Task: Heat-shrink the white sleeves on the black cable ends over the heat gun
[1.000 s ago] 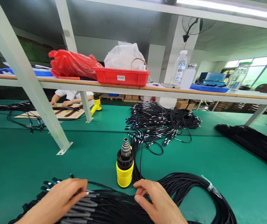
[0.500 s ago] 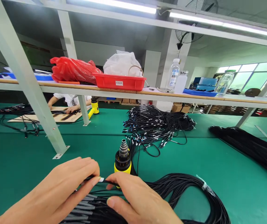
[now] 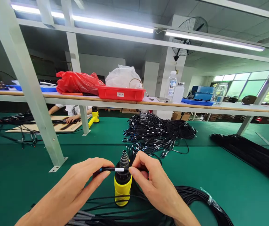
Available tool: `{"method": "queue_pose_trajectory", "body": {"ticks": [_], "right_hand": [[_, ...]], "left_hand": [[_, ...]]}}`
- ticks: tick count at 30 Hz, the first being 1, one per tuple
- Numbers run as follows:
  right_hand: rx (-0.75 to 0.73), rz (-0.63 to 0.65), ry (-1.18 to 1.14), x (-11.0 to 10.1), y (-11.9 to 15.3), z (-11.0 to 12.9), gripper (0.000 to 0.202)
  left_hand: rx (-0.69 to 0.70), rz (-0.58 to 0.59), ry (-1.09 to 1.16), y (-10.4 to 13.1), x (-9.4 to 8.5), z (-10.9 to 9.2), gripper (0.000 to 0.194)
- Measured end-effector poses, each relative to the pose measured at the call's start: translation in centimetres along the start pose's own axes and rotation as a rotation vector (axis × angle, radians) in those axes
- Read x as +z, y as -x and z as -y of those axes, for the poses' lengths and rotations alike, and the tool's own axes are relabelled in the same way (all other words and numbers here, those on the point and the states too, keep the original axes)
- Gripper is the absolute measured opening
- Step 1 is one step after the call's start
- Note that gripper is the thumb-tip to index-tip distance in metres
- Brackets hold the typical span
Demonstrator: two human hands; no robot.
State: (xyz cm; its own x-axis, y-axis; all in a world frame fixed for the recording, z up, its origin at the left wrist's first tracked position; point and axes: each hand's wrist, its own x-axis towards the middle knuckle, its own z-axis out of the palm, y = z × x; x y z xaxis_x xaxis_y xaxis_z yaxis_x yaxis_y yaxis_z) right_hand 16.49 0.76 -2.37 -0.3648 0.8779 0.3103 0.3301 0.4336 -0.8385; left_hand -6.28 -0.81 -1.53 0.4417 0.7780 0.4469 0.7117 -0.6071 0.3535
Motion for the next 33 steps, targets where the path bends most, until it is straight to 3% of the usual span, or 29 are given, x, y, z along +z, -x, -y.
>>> {"method": "queue_pose_trajectory", "body": {"ticks": [4, 7, 16, 33], "right_hand": [[0.010, -0.048, 0.004, 0.1, -1.1, 0.0, 0.025], [0.017, -0.082, 0.031, 0.1, -1.9, 0.1, 0.026], [0.003, -0.107, 0.137, 0.0, -4.5, -1.5, 0.026], [0.029, -0.118, 0.149, -0.4, -6.6, -3.7, 0.027]], "left_hand": [[-0.093, 0.088, -0.070, -0.9, -0.1, 0.6, 0.024], [-0.132, 0.089, -0.102, -1.7, -0.1, 0.9, 0.030], [-0.249, 0.090, 0.078, -3.9, 0.6, 1.8, 0.042], [-0.277, 0.038, 0.139, -6.3, 2.5, 3.3, 0.043]]}}
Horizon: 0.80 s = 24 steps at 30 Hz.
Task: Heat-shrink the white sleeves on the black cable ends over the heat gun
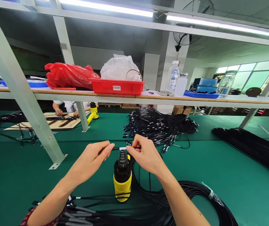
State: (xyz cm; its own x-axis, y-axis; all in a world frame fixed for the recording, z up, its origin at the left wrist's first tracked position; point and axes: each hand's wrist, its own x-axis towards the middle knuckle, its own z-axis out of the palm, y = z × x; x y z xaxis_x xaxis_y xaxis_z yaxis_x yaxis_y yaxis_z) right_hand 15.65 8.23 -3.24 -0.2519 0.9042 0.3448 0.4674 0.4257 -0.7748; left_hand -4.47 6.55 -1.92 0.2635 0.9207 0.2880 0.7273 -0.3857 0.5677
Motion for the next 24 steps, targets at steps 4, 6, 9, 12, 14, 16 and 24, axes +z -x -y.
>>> {"method": "queue_pose_trajectory", "body": {"ticks": [4, 6, 9, 12, 14, 16, 24], "right_hand": [[0.002, 0.002, 0.019, 0.04, -0.15, -0.37, 0.025], [0.005, 0.000, 0.017, 0.03, -0.23, -0.45, 0.025], [0.007, 0.002, 0.010, 0.02, -0.31, -0.47, 0.025], [0.004, 0.003, 0.014, 0.07, -0.36, -0.56, 0.025], [-0.002, 0.001, 0.016, 0.13, -0.38, -0.65, 0.025], [-0.005, -0.001, 0.010, 0.14, -0.38, -0.68, 0.025], [-0.052, 0.057, 0.098, -0.61, 0.05, 0.09, 0.026]], "left_hand": [[0.013, -0.006, 0.002, 0.07, 0.09, 0.22, 0.042], [0.017, -0.015, 0.007, 0.03, 0.08, 0.28, 0.042], [0.021, -0.021, 0.014, -0.15, 0.13, 0.37, 0.041], [0.015, -0.020, 0.021, -0.24, 0.21, 0.43, 0.041], [0.007, -0.019, 0.032, -0.18, 0.20, 0.39, 0.040], [0.004, -0.021, 0.052, -0.09, 0.13, 0.31, 0.037], [0.018, -0.059, 0.193, -0.15, -0.09, 0.74, 0.018]]}}
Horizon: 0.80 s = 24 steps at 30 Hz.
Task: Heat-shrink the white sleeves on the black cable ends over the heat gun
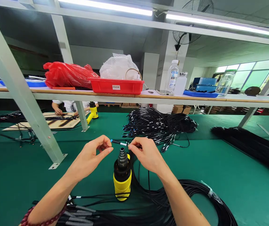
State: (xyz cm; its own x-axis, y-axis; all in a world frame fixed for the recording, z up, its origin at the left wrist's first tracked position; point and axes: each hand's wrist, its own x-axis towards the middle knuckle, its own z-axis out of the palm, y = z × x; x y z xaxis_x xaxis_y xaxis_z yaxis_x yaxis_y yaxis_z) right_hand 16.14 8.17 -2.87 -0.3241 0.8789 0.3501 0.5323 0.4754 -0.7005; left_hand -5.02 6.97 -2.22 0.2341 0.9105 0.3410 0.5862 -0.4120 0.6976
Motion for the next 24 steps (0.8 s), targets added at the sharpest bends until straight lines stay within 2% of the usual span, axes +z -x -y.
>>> {"method": "queue_pose_trajectory", "body": {"ticks": [5, 8, 10, 15, 24], "right_hand": [[-0.064, -0.002, -0.044, 0.03, 0.15, -0.05, 0.023], [-0.063, 0.020, -0.067, 0.12, 0.19, -0.04, 0.023], [-0.058, 0.028, -0.076, 0.09, 0.21, 0.02, 0.022], [-0.041, 0.011, -0.097, -0.07, 0.17, -0.03, 0.020], [-0.008, -0.020, -0.123, 0.23, -0.09, -0.64, 0.015]], "left_hand": [[-0.067, 0.028, -0.046, -0.01, -0.04, -0.33, 0.037], [-0.065, -0.008, -0.158, -0.14, 0.02, -0.39, 0.047], [-0.049, 0.014, -0.160, -0.25, 0.10, -0.16, 0.051], [-0.003, 0.042, -0.087, -0.35, 0.25, 0.37, 0.046], [-0.034, 0.022, 0.023, -0.23, 0.41, 0.25, 0.033]]}}
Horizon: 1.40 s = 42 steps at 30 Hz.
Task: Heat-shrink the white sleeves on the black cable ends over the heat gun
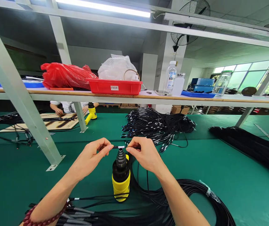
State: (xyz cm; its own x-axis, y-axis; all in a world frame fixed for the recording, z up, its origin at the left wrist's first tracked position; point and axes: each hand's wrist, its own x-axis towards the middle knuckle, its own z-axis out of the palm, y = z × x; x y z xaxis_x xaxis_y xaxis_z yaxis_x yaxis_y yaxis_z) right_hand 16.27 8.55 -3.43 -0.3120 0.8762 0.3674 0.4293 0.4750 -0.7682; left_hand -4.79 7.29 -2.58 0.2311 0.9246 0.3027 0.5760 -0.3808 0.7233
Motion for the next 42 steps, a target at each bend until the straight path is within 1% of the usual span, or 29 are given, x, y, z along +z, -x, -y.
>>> {"method": "queue_pose_trajectory", "body": {"ticks": [3, 5, 10, 12, 18, 25, 28, 30, 34, 36, 38, 42], "right_hand": [[0.008, 0.001, 0.034, -0.05, -0.01, 0.10, 0.017], [-0.005, -0.001, 0.046, -0.09, 0.01, 0.24, 0.019], [-0.033, -0.010, 0.027, -0.01, 0.05, 0.48, 0.019], [-0.034, -0.012, 0.026, 0.07, 0.00, 0.48, 0.018], [-0.017, -0.030, 0.013, 0.19, -0.18, 0.30, 0.015], [0.003, -0.060, -0.024, 0.46, -0.30, 0.10, 0.009], [0.008, -0.068, -0.009, 0.47, -0.40, 0.11, 0.007], [0.011, -0.063, 0.014, 0.37, -0.39, 0.18, 0.010], [0.004, -0.008, 0.116, 0.06, -0.10, 0.32, 0.024], [-0.007, 0.013, 0.152, -0.03, 0.05, 0.32, 0.027], [-0.018, 0.006, 0.140, -0.01, 0.11, 0.27, 0.027], [-0.018, -0.036, 0.041, 0.32, -0.01, -0.03, 0.017]], "left_hand": [[0.016, -0.022, 0.032, -0.02, 0.02, 0.27, 0.028], [0.012, -0.013, 0.029, -0.03, -0.01, 0.42, 0.029], [-0.016, 0.030, -0.057, 0.00, -0.02, 0.67, 0.050], [-0.012, 0.032, -0.063, 0.00, -0.01, 0.69, 0.051], [0.017, 0.024, -0.035, 0.02, -0.08, 0.45, 0.038], [0.032, -0.032, 0.027, 0.03, 0.16, 0.69, 0.018], [0.051, -0.043, 0.030, 0.07, 0.21, 0.61, 0.014], [0.057, -0.034, 0.005, 0.12, 0.16, 0.46, 0.017], [0.053, -0.015, -0.127, 0.25, 0.05, 0.30, 0.042], [0.048, -0.014, -0.171, 0.26, 0.07, 0.32, 0.048], [0.047, -0.010, -0.169, 0.21, 0.14, 0.38, 0.045], [0.058, -0.038, -0.099, 0.04, 0.37, 0.64, 0.026]]}}
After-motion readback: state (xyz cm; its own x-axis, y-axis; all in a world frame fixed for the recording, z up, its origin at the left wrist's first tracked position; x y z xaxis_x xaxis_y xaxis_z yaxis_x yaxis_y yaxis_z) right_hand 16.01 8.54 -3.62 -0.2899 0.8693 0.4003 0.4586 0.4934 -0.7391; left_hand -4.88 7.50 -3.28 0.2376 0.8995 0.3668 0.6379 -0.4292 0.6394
